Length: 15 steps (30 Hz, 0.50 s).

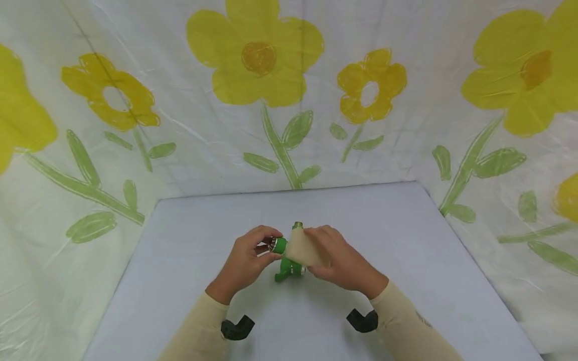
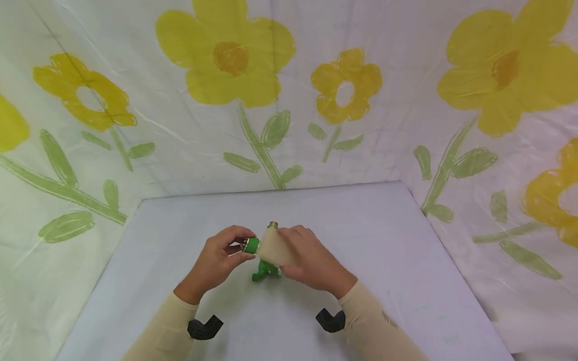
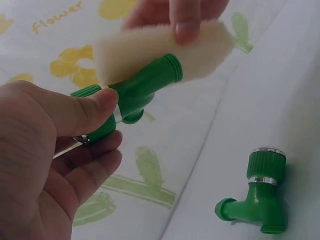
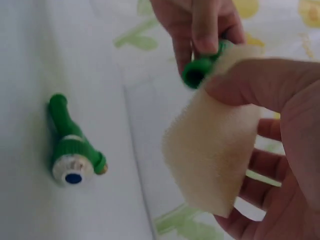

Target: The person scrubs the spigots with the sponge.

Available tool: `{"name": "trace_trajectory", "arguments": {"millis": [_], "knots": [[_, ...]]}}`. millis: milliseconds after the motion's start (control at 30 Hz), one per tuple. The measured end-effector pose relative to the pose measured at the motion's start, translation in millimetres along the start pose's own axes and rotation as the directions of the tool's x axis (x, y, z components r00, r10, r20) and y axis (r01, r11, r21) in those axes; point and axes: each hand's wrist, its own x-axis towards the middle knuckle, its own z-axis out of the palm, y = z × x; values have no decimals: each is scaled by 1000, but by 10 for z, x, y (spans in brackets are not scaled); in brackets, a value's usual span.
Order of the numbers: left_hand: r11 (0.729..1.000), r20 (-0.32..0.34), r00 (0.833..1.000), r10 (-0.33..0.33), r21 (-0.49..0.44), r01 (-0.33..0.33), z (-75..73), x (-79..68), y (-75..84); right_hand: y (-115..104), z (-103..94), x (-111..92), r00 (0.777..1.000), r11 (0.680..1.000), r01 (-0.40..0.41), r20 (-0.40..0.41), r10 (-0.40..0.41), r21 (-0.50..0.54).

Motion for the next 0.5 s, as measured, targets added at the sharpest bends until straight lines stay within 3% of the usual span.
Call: {"name": "trace_trajectory", "arguments": {"millis": [100, 233, 500], "knots": [[1000, -11, 1000, -1, 4, 1, -12, -5, -23, -99, -8, -37, 994, 997, 82, 66, -82, 6], [1000, -14, 1000, 7, -17, -7, -22, 10, -29, -169, -43, -36, 989, 989, 139, 60, -136, -50], [998, 29, 999, 28, -56, -27, 37, 5, 7, 58, 6, 34, 994, 994, -23, -109, 12, -103]]}}
